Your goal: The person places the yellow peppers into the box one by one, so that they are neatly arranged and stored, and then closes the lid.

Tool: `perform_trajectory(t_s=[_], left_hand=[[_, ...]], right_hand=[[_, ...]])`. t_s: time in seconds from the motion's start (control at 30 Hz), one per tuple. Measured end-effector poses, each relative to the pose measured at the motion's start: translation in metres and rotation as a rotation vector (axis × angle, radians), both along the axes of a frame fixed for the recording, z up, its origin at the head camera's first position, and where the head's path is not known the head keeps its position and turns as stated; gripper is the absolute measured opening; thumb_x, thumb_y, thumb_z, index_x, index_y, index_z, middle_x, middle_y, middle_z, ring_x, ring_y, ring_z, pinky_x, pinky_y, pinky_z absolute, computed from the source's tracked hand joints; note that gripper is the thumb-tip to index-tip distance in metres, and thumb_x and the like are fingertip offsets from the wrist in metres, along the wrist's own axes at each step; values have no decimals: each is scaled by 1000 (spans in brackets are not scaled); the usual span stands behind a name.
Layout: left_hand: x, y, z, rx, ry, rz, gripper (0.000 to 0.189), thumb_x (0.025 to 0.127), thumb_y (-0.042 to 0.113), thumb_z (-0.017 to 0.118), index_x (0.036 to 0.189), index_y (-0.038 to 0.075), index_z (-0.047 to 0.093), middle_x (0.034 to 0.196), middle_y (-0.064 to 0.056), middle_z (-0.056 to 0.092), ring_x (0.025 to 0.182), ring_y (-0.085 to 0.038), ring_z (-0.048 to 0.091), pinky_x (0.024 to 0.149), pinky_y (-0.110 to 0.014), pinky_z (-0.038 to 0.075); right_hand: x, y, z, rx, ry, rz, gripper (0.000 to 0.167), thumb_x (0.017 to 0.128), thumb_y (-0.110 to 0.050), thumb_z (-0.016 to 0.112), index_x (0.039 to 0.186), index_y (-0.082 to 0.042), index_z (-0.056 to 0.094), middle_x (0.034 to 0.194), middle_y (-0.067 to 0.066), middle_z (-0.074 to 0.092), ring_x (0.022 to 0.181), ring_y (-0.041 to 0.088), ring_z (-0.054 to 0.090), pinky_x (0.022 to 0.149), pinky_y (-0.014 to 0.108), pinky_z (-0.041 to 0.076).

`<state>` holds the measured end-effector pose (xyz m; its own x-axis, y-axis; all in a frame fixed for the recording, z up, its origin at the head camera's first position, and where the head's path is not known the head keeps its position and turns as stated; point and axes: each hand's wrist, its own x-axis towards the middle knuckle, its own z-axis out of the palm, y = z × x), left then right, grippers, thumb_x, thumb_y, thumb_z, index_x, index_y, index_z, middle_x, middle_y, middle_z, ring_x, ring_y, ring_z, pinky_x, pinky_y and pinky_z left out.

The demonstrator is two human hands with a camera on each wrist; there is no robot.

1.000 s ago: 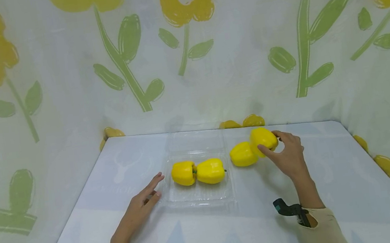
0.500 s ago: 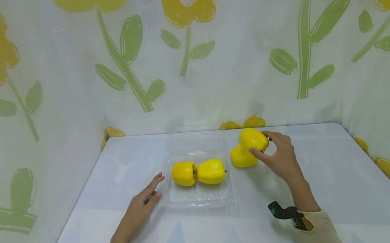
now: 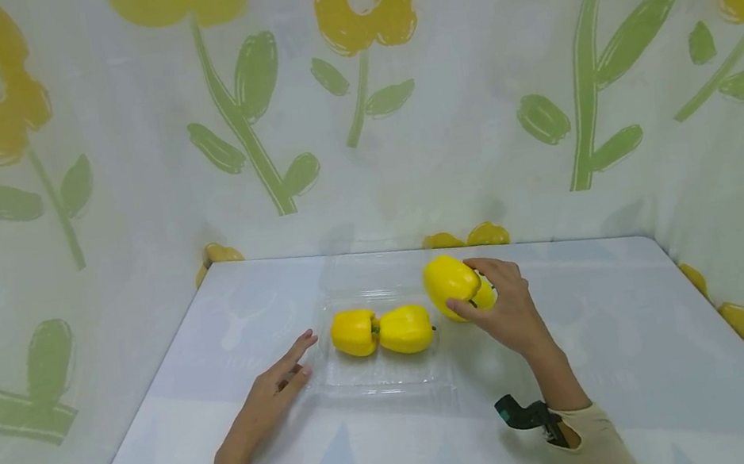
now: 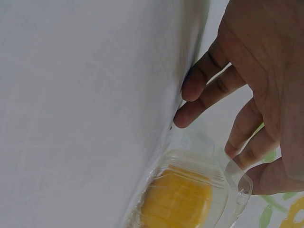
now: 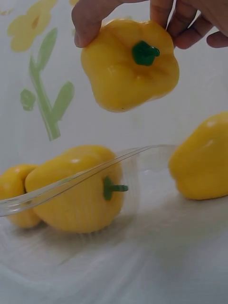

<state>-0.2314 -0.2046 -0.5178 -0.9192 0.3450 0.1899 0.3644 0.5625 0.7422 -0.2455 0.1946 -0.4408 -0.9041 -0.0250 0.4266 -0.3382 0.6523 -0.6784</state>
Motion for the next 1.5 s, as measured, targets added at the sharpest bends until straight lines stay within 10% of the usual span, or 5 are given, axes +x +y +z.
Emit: perform_trajectory(t_s=[1.5], left_hand=[[2, 1, 5, -6, -16, 9, 51, 105, 28, 55, 154, 26, 42, 158, 14, 35, 110, -16, 59, 93, -47, 48]], right_hand=[[2, -73, 1, 21, -29, 315, 67, 79, -41, 86, 137, -27, 58, 134, -7, 57, 126, 19, 39, 103, 55, 38]])
